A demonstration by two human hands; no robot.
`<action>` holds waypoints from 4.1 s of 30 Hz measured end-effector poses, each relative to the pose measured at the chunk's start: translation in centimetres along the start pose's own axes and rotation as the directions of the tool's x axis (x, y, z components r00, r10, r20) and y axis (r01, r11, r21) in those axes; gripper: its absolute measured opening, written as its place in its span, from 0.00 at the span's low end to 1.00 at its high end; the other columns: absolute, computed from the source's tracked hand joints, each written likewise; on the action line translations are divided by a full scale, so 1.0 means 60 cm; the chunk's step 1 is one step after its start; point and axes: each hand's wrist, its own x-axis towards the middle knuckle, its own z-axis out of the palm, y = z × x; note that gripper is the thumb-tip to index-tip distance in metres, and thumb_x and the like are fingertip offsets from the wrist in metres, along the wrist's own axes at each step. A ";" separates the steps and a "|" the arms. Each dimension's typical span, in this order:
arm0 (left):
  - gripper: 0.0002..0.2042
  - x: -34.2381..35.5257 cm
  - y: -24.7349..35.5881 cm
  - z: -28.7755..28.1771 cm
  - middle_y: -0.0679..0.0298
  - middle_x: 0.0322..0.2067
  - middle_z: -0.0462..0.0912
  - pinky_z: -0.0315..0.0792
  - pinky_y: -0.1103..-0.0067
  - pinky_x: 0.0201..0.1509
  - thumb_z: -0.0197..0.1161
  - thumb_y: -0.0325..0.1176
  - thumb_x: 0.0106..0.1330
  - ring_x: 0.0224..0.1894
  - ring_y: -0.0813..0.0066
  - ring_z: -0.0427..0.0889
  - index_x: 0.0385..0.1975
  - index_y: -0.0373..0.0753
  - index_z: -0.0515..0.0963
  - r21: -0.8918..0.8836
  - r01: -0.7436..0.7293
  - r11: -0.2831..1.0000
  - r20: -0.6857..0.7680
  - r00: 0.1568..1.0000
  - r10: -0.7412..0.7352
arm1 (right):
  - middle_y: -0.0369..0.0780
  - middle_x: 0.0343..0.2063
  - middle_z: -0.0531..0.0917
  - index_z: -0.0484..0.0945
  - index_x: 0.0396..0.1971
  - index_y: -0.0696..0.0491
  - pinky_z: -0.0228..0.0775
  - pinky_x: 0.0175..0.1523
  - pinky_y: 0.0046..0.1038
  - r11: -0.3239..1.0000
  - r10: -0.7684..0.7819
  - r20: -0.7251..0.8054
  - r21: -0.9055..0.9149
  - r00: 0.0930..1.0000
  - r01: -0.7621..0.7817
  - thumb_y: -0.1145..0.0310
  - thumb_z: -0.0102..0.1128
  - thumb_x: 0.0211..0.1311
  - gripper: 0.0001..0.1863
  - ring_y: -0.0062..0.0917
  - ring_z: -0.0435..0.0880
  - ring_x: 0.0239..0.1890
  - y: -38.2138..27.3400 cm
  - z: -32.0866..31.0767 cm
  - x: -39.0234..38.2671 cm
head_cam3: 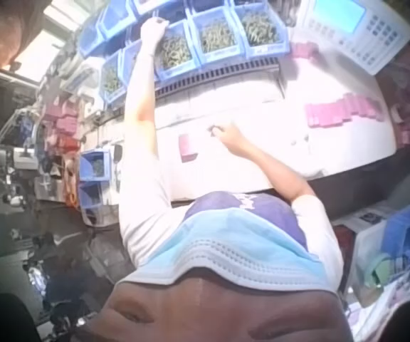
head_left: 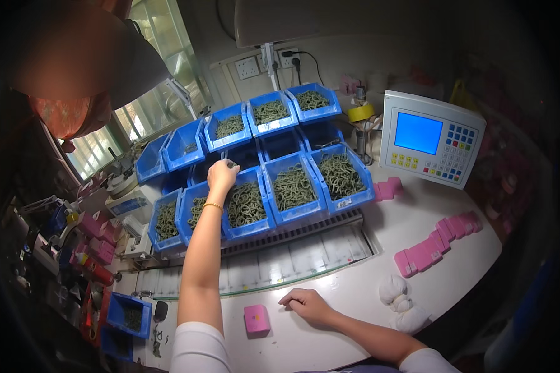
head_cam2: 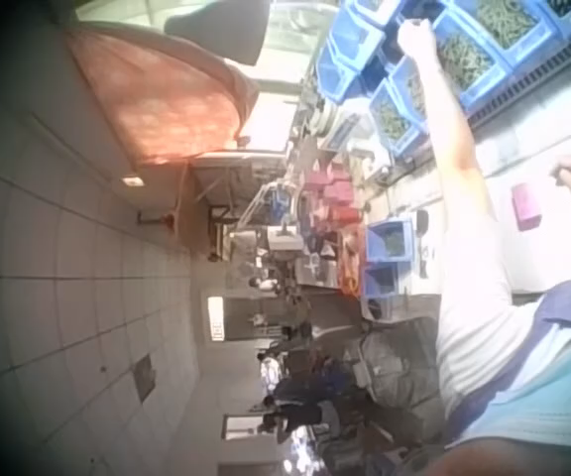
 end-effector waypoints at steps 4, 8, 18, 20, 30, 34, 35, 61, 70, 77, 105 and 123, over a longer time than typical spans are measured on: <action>0.18 0.039 0.043 0.043 0.53 0.49 0.84 0.69 0.62 0.60 0.65 0.45 0.61 0.55 0.54 0.80 0.46 0.42 0.84 0.110 0.194 0.975 0.096 0.974 -0.205 | 0.45 0.40 0.85 0.81 0.44 0.61 0.74 0.51 0.28 0.999 0.022 0.001 0.030 1.000 -0.022 0.74 0.48 0.65 0.15 0.28 0.85 0.44 0.000 -0.006 -0.002; 0.23 0.068 0.008 0.040 0.53 0.61 0.75 0.55 0.45 0.65 0.53 0.47 0.68 0.63 0.48 0.73 0.58 0.42 0.75 0.156 0.195 0.968 0.105 0.971 -0.213 | 0.47 0.39 0.85 0.81 0.43 0.63 0.75 0.51 0.29 1.000 -0.023 0.048 -0.019 0.999 0.024 0.75 0.46 0.65 0.15 0.29 0.86 0.42 -0.022 -0.007 0.004; 0.10 -0.319 0.027 -0.131 0.57 0.34 0.87 0.76 0.75 0.44 0.63 0.35 0.67 0.35 0.67 0.85 0.39 0.35 0.85 -0.427 -0.241 0.872 -0.172 0.968 0.183 | 0.34 0.32 0.83 0.82 0.48 0.56 0.69 0.33 0.17 0.951 0.124 -0.127 0.300 0.984 -0.081 0.71 0.49 0.68 0.15 0.14 0.75 0.28 -0.010 -0.027 0.025; 0.14 -0.445 -0.007 -0.141 0.55 0.38 0.86 0.75 0.72 0.47 0.66 0.39 0.64 0.39 0.62 0.83 0.42 0.34 0.84 -0.409 -0.100 0.907 0.026 0.992 0.121 | 0.34 0.31 0.83 0.81 0.49 0.56 0.68 0.32 0.17 0.954 0.114 -0.126 0.292 0.986 -0.073 0.70 0.49 0.69 0.14 0.13 0.76 0.28 -0.015 -0.020 0.025; 0.29 -0.677 0.009 -0.075 0.50 0.52 0.73 0.75 0.68 0.55 0.72 0.33 0.55 0.53 0.57 0.76 0.57 0.32 0.69 -0.283 0.127 0.951 0.239 0.969 -0.059 | 0.38 0.39 0.84 0.77 0.57 0.57 0.74 0.41 0.20 0.989 -0.071 -0.142 -0.140 0.987 0.050 0.68 0.55 0.70 0.18 0.16 0.80 0.36 -0.004 -0.003 -0.027; 0.31 -0.733 0.029 -0.071 0.53 0.52 0.72 0.75 0.69 0.60 0.73 0.25 0.52 0.56 0.63 0.75 0.57 0.34 0.67 -0.671 0.153 0.725 0.160 0.985 -0.059 | 0.43 0.48 0.84 0.73 0.61 0.57 0.76 0.52 0.25 0.989 -0.108 -0.044 0.096 0.993 0.112 0.69 0.63 0.65 0.25 0.22 0.83 0.44 -0.016 0.021 -0.110; 0.32 -0.750 0.035 -0.066 0.54 0.52 0.71 0.74 0.70 0.62 0.72 0.22 0.52 0.57 0.65 0.74 0.58 0.34 0.65 -0.758 0.187 0.626 0.195 0.979 -0.055 | 0.45 0.47 0.84 0.74 0.60 0.57 0.77 0.52 0.26 0.986 -0.166 -0.052 -0.017 0.985 0.165 0.68 0.64 0.63 0.25 0.25 0.84 0.44 -0.028 0.028 -0.129; 0.28 -0.772 0.026 -0.079 0.57 0.40 0.86 0.79 0.74 0.47 0.79 0.36 0.49 0.42 0.67 0.87 0.50 0.36 0.77 -0.657 0.069 0.751 0.396 0.879 0.265 | 0.41 0.38 0.82 0.77 0.49 0.58 0.75 0.33 0.20 0.888 0.300 0.079 0.342 0.951 -0.308 0.77 0.61 0.54 0.19 0.18 0.80 0.30 -0.063 0.031 -0.173; 0.27 -0.764 0.029 -0.087 0.56 0.39 0.86 0.79 0.74 0.46 0.79 0.37 0.49 0.40 0.67 0.87 0.48 0.35 0.78 -0.656 0.083 0.750 0.422 0.864 0.273 | 0.43 0.44 0.81 0.77 0.44 0.58 0.73 0.30 0.19 0.883 0.255 0.035 0.399 0.966 -0.247 0.76 0.64 0.53 0.16 0.16 0.78 0.27 -0.055 0.043 -0.166; 0.28 -0.767 0.029 -0.081 0.56 0.38 0.86 0.79 0.75 0.45 0.80 0.40 0.49 0.39 0.68 0.87 0.48 0.35 0.79 -0.658 0.073 0.750 0.414 0.866 0.279 | 0.43 0.49 0.80 0.76 0.44 0.59 0.74 0.30 0.19 0.909 0.225 0.013 0.357 0.974 -0.214 0.75 0.63 0.55 0.15 0.17 0.79 0.30 -0.053 0.048 -0.170; 0.28 -0.775 0.018 -0.066 0.61 0.39 0.85 0.77 0.77 0.48 0.80 0.38 0.48 0.41 0.74 0.84 0.49 0.36 0.79 -0.646 0.122 0.754 0.454 0.855 0.251 | 0.38 0.40 0.82 0.81 0.34 0.60 0.73 0.43 0.19 0.928 0.285 -0.046 0.266 0.958 -0.263 0.74 0.55 0.60 0.07 0.16 0.79 0.38 -0.053 0.035 -0.150; 0.28 -0.777 0.023 -0.069 0.58 0.36 0.84 0.77 0.71 0.44 0.80 0.42 0.45 0.37 0.62 0.84 0.46 0.39 0.79 -0.649 0.148 0.747 0.445 0.870 0.214 | 0.37 0.45 0.79 0.78 0.49 0.57 0.75 0.41 0.22 0.961 0.169 -0.088 0.238 0.982 -0.144 0.75 0.59 0.53 0.21 0.18 0.80 0.39 -0.065 0.050 -0.190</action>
